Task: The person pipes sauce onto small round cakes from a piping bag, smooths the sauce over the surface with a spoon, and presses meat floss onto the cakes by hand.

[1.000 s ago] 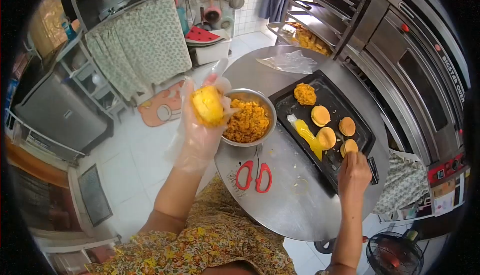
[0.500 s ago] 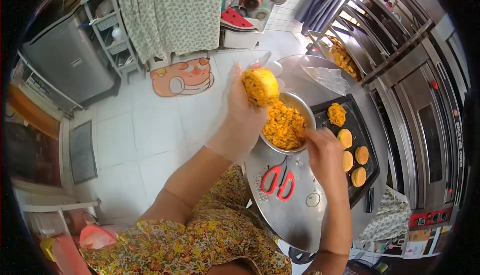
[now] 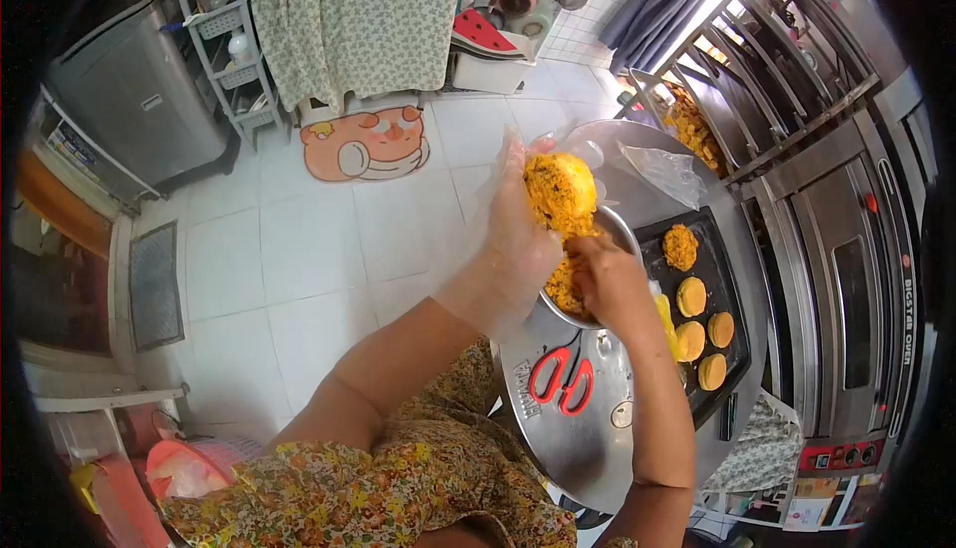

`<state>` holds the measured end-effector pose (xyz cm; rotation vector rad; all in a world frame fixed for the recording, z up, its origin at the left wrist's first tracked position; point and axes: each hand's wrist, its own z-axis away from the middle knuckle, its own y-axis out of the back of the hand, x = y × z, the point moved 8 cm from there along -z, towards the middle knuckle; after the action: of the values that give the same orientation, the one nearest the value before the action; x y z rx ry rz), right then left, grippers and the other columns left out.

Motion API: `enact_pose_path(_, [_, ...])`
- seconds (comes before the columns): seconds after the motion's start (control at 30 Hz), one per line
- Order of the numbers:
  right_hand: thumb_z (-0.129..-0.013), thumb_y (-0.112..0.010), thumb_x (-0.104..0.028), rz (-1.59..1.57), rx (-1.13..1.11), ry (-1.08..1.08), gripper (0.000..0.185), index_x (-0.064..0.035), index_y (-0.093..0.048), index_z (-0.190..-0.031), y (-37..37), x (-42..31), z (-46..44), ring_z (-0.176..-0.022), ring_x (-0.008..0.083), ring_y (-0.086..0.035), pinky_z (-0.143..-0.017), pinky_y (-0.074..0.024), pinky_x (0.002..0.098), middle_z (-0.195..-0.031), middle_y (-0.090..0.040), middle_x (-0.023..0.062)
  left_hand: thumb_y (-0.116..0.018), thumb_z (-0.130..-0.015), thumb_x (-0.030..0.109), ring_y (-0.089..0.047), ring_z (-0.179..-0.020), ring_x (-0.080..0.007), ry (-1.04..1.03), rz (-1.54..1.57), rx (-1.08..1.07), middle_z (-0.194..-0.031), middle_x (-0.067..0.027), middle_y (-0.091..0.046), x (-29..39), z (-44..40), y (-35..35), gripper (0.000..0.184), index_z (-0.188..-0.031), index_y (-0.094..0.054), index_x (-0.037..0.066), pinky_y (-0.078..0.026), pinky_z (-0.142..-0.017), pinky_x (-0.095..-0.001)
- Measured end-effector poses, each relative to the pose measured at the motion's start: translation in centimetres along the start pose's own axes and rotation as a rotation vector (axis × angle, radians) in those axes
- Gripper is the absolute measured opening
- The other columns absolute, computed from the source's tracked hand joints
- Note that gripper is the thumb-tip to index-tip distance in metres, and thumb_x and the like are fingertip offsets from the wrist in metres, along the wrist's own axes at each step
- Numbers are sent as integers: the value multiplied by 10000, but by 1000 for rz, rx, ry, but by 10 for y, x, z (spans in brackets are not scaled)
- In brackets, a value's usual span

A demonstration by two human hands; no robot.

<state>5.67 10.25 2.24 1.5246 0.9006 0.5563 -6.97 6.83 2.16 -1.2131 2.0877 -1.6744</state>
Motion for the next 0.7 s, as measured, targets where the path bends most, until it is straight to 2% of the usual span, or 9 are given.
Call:
enact_pose_path(0.03, [-770,-680,-9,87,-69,-19,207,-39,-688,-975,-11,0,-2,-868,387,-662,-768,-532,486,-1043,-671,169,-347,-1087,440,-658,-988,-240,-30,20,-15,-1063,-127,-652,0,1,-2,452,-1272,-489,53,-529,-911,-383])
enact_pose_path(0.1, [-780,-681,2,92,-71,-55,211,-32,-696,-988,5,-3,-1,-850,390,-657,-760,-532,471,-1051,-673,173,-363,-1086,437,-657,-1002,-228,81,98,47,-1063,-117,-650,-7,-1,4,455,-1286,-484,47,-525,-925,-381])
enact_pose_path(0.17, [-798,-680,4,33,15,-60,184,-26,-701,-978,31,-10,-1,-817,382,-659,-727,-527,454,-986,-668,168,-372,-1083,444,-656,-1006,-225,364,221,204,-1072,-109,-647,-18,-4,13,466,-1295,-484,44,-525,-931,-384])
enact_pose_path(0.27, [-832,-670,4,-138,240,-59,114,-9,-701,-942,76,-10,6,-746,359,-654,-656,-507,422,-826,-646,159,-378,-1074,479,-657,-983,-231,260,54,153,-1065,-105,-650,-19,-4,16,486,-1283,-506,59,-534,-907,-387])
enact_pose_path(0.37, [-849,-660,17,-328,364,-96,94,25,-698,-935,109,-8,9,-682,352,-614,-621,-475,384,-782,-615,170,-379,-1068,505,-654,-988,-230,433,99,348,-1073,-97,-647,-22,1,5,503,-1285,-513,72,-539,-897,-382])
enact_pose_path(0.43, [-853,-667,10,-507,405,-115,92,39,-696,-935,118,-7,6,-655,346,-586,-610,-460,363,-779,-599,177,-366,-1061,537,-650,-1010,-232,469,10,365,-1122,-103,-642,-24,5,-1,530,-1290,-512,81,-539,-907,-387])
enact_pose_path(0.47, [-851,-668,10,-423,379,-116,95,42,-694,-937,125,-15,3,-665,353,-592,-620,-464,375,-785,-602,183,-360,-1058,552,-648,-1021,-233,487,-35,373,-1146,-106,-639,-25,9,-3,544,-1293,-511,86,-539,-912,-389])
enact_pose_path(0.57, [-845,-665,13,-210,309,-67,104,49,-690,-940,133,-37,-12,-702,378,-611,-656,-476,413,-804,-610,197,-470,-1064,272,-615,-1117,-293,605,50,400,-1300,-172,-577,-17,23,-28,439,-1434,-405,45,-507,-983,-415])
enact_pose_path(0.7, [-836,-656,25,-97,230,33,107,48,-690,-935,124,-43,-20,-768,412,-628,-712,-483,459,-840,-626,207,-434,-835,-84,-535,-1225,-369,44,-800,-183,-1391,-246,-486,27,25,-35,739,-1522,-169,-22,-427,-1068,-427])
